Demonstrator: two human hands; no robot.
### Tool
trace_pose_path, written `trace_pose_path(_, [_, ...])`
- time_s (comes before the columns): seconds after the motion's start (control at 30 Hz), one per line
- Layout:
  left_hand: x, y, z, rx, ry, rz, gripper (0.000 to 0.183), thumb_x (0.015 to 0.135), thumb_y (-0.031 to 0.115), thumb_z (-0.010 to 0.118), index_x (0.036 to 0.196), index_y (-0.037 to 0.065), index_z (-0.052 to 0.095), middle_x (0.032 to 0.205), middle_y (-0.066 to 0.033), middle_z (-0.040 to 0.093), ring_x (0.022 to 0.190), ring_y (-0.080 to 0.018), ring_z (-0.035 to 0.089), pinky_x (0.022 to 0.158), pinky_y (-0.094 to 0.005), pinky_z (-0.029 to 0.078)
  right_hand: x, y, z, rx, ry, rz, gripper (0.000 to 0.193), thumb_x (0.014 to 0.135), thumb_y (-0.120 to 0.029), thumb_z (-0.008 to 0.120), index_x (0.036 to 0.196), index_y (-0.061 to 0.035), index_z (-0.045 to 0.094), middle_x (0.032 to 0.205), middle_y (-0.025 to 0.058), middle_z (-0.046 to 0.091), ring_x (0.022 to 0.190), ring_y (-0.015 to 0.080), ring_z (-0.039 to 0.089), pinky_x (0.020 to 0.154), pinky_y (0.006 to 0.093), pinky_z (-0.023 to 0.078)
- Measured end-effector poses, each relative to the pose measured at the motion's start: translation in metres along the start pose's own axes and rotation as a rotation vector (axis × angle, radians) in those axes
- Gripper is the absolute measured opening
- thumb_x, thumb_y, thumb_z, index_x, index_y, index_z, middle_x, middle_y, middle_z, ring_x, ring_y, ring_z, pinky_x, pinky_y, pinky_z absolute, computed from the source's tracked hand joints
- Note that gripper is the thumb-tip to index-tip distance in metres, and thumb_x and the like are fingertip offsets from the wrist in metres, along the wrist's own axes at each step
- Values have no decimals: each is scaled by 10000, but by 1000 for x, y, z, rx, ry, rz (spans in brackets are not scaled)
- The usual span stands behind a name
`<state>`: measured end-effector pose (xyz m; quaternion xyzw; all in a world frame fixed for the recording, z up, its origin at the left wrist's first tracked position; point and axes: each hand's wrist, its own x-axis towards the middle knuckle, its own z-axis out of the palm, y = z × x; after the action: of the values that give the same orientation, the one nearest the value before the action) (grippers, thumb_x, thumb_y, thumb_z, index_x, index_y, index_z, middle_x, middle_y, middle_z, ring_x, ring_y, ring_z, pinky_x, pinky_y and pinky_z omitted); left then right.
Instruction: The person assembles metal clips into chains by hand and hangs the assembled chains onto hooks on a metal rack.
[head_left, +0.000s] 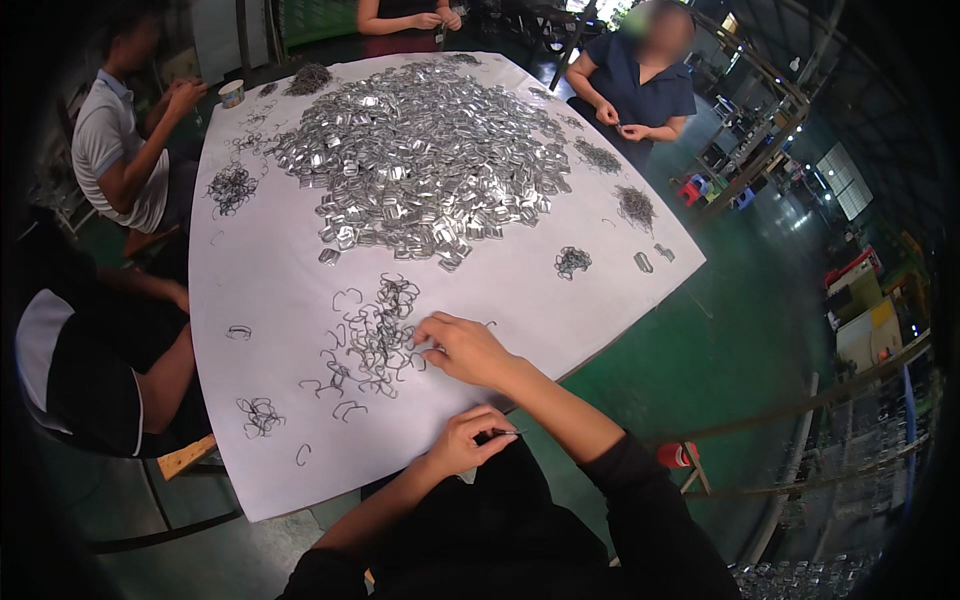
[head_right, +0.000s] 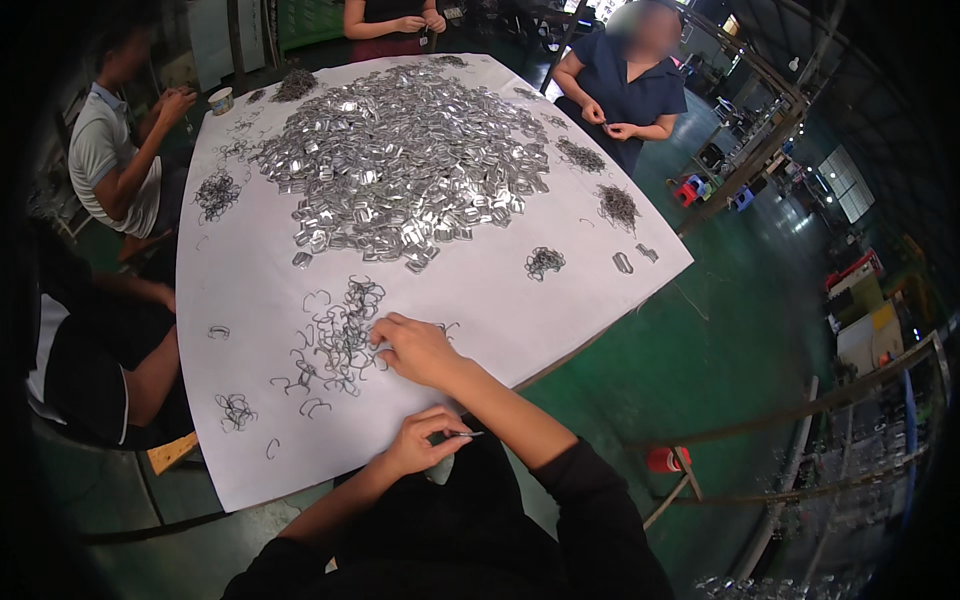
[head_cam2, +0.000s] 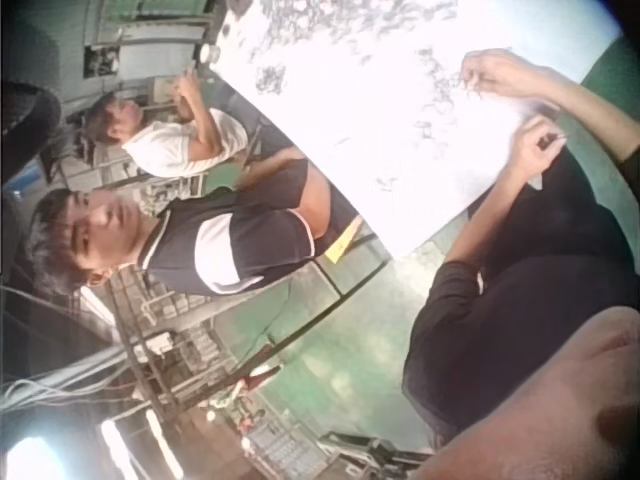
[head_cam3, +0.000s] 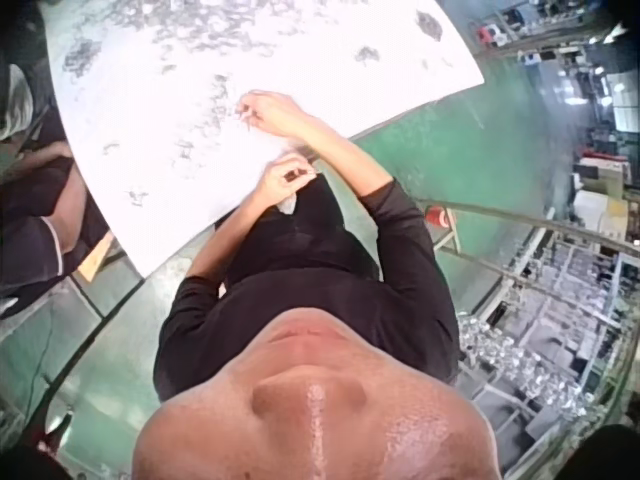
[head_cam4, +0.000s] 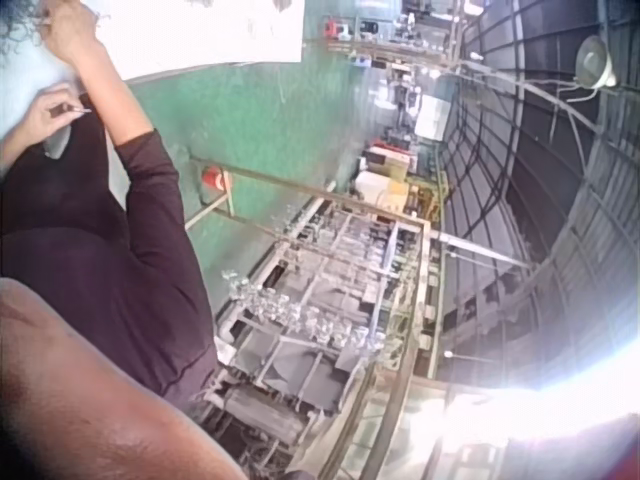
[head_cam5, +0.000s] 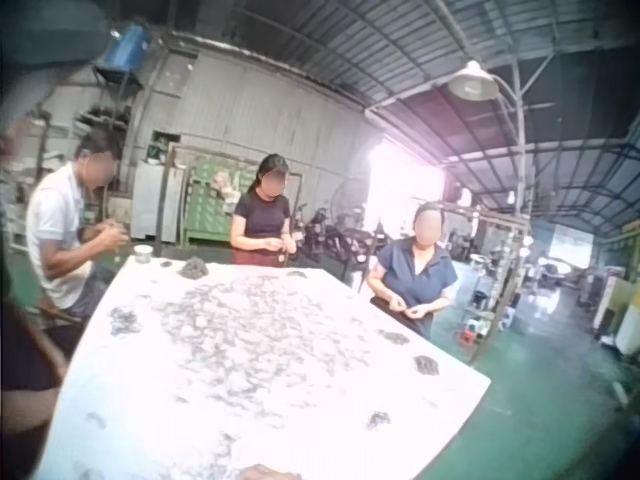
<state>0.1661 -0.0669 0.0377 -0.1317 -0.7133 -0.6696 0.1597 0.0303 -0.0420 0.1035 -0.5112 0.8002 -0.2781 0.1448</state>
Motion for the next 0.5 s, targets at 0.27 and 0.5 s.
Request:
trace_pose_path(0.27, [-3,6,-4,23,-3,-45,191,700,-11,713,884,20,671,839,-78,621,733,-164,598,645,-269,478,61,-18,49,-295,-164,-124,380,674,-54,702,1032,-137,607,1128,73,503,1050,309,508,812,354,504])
trace_pose_path(0.5, [0,7,-2,-17,7,3,198,692,-4,711,882,32,668,790,-64,601,700,-167,580,633,-273,468,67,-12,44,-193,16,-133,152,693,33,593,810,-64,603,853,73,558,830,281,593,683,372,511])
